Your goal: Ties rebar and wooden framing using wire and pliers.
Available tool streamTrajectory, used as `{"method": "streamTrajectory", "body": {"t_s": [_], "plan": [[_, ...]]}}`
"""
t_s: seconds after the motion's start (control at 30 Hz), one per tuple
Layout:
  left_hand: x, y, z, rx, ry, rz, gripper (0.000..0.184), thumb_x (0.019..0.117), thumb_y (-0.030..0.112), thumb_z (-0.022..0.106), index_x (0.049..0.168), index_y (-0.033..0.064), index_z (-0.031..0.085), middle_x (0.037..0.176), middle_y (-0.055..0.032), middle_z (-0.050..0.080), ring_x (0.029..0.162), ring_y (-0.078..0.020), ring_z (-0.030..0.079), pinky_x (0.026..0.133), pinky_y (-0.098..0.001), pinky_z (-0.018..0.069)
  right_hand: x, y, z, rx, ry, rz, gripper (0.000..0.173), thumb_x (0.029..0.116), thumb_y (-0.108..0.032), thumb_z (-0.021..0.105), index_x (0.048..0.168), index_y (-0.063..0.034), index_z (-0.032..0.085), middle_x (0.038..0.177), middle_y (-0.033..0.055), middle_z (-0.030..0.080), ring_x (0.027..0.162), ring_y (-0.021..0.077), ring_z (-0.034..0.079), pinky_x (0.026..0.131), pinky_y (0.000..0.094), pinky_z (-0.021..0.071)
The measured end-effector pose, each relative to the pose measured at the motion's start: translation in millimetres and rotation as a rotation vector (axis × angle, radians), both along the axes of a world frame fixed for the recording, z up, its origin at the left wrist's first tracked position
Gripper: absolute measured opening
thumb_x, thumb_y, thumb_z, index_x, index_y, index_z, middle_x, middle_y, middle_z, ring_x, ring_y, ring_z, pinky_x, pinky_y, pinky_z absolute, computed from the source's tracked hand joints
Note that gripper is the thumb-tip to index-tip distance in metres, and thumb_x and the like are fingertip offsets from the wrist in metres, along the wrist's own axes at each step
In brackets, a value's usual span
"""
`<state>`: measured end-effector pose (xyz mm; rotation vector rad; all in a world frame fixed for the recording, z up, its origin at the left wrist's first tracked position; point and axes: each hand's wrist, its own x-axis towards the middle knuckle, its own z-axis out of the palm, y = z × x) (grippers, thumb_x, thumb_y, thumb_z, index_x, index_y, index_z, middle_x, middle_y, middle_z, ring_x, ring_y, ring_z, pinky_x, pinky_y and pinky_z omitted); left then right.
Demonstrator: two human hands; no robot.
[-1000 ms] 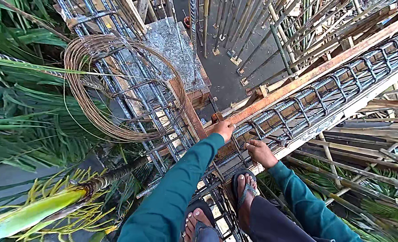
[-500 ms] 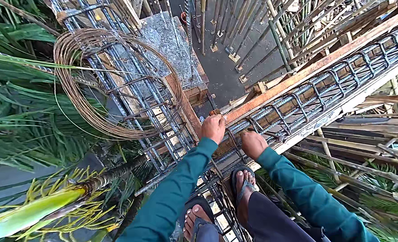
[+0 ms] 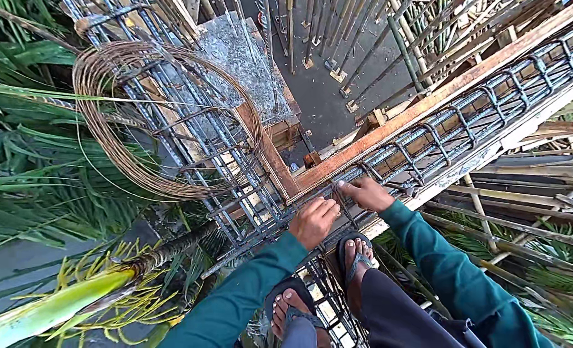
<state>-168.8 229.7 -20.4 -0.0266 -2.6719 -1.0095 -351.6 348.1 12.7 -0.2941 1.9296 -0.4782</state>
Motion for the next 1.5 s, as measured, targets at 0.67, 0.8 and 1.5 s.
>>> {"method": "streamTrajectory", "body": {"t_s": [0.67, 0.8, 1.5], "plan": [[-21.8, 6.3, 44.6, 0.762, -0.744, 0.492, 0.044, 0.0978, 0.017, 0.069, 0.136, -0.0036, 0.059, 0.116, -0.0226, 0.069, 0.088, -0.0278, 0.072, 0.080, -0.0477, 0.0614, 18.5, -33.3, 25.2, 0.097, 0.070, 0.265, 0.046, 0.1046, -0.038, 0.058, 0.127, 0.0012, 0.067, 0.128, 0.0268, 0.066, 0.123, 0.0430, 0.062, 0.105, 0.0649, 0.0469], [-30.7, 1.5, 55.0, 0.752, -0.885, 0.385, 0.041, 0.1045, 0.013, 0.054, 0.140, -0.0075, 0.051, 0.103, -0.0208, 0.069, 0.064, -0.0177, 0.070, 0.061, -0.0367, 0.0627, 7.2, -29.4, 34.9, 0.089, 0.043, 0.245, 0.045, 0.1059, -0.033, 0.058, 0.123, 0.0083, 0.065, 0.123, 0.0283, 0.066, 0.118, 0.0415, 0.064, 0.098, 0.0622, 0.0500], [-20.6, 28.4, 35.7, 1.597, -0.698, 0.765, 0.027, 0.1135, 0.027, 0.037, 0.108, 0.0126, 0.059, 0.072, 0.0070, 0.063, 0.059, -0.0039, 0.062, 0.059, -0.0204, 0.0570, 0.2, -32.5, 34.3, 0.111, -0.064, 0.234, 0.049, 0.1068, -0.038, 0.056, 0.121, 0.0083, 0.062, 0.108, 0.0223, 0.066, 0.089, 0.0302, 0.067, 0.077, 0.0486, 0.0551]]}}
